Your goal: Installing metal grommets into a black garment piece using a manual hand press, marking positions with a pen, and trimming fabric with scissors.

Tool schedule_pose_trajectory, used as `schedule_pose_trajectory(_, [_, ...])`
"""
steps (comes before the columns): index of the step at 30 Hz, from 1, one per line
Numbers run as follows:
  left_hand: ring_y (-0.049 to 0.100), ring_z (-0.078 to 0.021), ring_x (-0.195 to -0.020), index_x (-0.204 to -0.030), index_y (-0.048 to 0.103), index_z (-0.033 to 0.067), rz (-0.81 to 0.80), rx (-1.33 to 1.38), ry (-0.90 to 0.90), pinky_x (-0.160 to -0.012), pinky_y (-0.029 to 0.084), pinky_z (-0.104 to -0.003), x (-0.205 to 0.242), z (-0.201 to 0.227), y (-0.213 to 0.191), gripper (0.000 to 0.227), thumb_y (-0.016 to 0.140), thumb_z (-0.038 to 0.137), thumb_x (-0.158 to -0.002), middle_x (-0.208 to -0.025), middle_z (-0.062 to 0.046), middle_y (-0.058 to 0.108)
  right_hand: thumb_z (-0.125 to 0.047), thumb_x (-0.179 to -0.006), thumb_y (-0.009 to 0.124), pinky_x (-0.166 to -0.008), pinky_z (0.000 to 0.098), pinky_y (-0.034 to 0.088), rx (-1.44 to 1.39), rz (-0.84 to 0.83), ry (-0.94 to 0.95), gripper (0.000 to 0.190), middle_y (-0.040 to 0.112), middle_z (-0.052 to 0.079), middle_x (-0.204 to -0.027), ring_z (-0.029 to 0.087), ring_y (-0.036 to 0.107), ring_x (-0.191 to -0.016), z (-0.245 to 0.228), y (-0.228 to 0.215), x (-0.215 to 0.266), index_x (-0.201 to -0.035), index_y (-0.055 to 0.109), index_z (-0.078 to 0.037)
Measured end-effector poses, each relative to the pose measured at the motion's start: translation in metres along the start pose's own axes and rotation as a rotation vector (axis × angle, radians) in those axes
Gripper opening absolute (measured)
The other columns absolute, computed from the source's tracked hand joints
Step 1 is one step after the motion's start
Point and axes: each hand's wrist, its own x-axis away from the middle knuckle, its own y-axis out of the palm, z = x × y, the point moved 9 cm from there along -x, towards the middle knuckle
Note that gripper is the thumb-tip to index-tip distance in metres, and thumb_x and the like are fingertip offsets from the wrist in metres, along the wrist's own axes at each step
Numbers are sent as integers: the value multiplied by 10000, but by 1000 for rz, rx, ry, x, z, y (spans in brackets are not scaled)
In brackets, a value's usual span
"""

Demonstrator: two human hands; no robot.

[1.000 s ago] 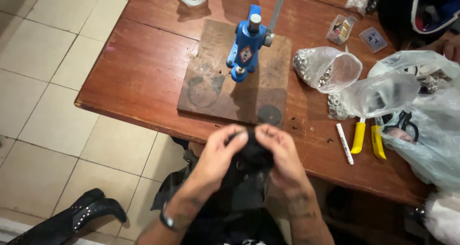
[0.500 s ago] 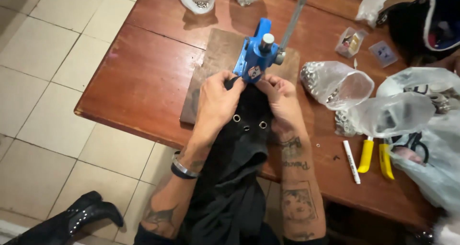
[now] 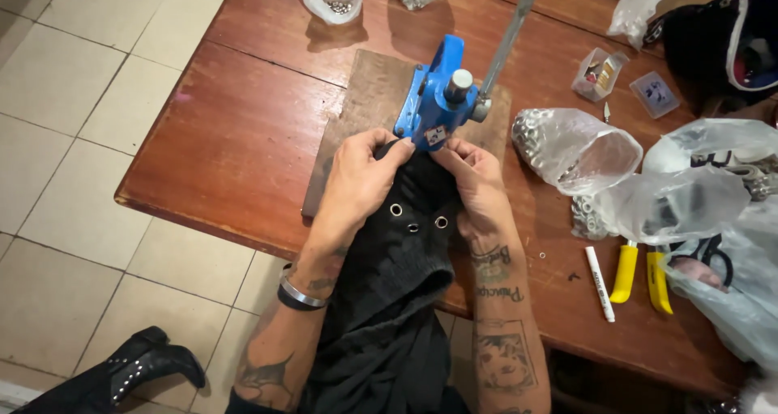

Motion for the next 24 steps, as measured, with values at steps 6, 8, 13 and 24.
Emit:
schedule_pose_trajectory(6, [507, -46, -543, -871, 744, 20, -57, 165, -54, -482, 405, -255, -2, -15, 7, 269, 723, 286, -905, -597, 28, 578, -83, -977, 687, -796, 252, 565, -62, 13, -8, 141, 749, 65, -1012, 123, 706, -872, 13, -13, -1, -1085, 693, 8])
schedule_pose_trajectory(8, [515, -40, -547, -881, 741, 22, -64, 143, -10, -486, 413, -249, -5, -12, 6, 261, 723, 281, -905, -604, 32, 590, -82, -970, 686, -807, 253, 564, -67, 24, -23, 136, 748, 61, -1012, 122, 704, -879, 10, -12, -2, -1079, 693, 0])
schedule_pose_trajectory(13, [508, -39, -571, -902, 728, 15, -122, 125, -9, -499, 414, -247, -11, -22, 9, 229, 730, 243, -914, -643, 25, 594, -64, -942, 708, -812, 243, 556, -5, 82, -88, 126, 740, 44, -993, 112, 690, -870, 10, -15, 1, -1055, 690, -10])
schedule_pose_trajectory(24, [558, -51, -786, -1022, 704, 21, -332, 268, 98, -687, 473, -227, -22, -25, 16, 158, 758, 129, -920, -868, 36, 659, -47, -900, 781, -636, 185, 491, 464, 260, -335, 112, 702, -12, -838, 27, 601, -708, -24, 1, 19, -953, 698, 6])
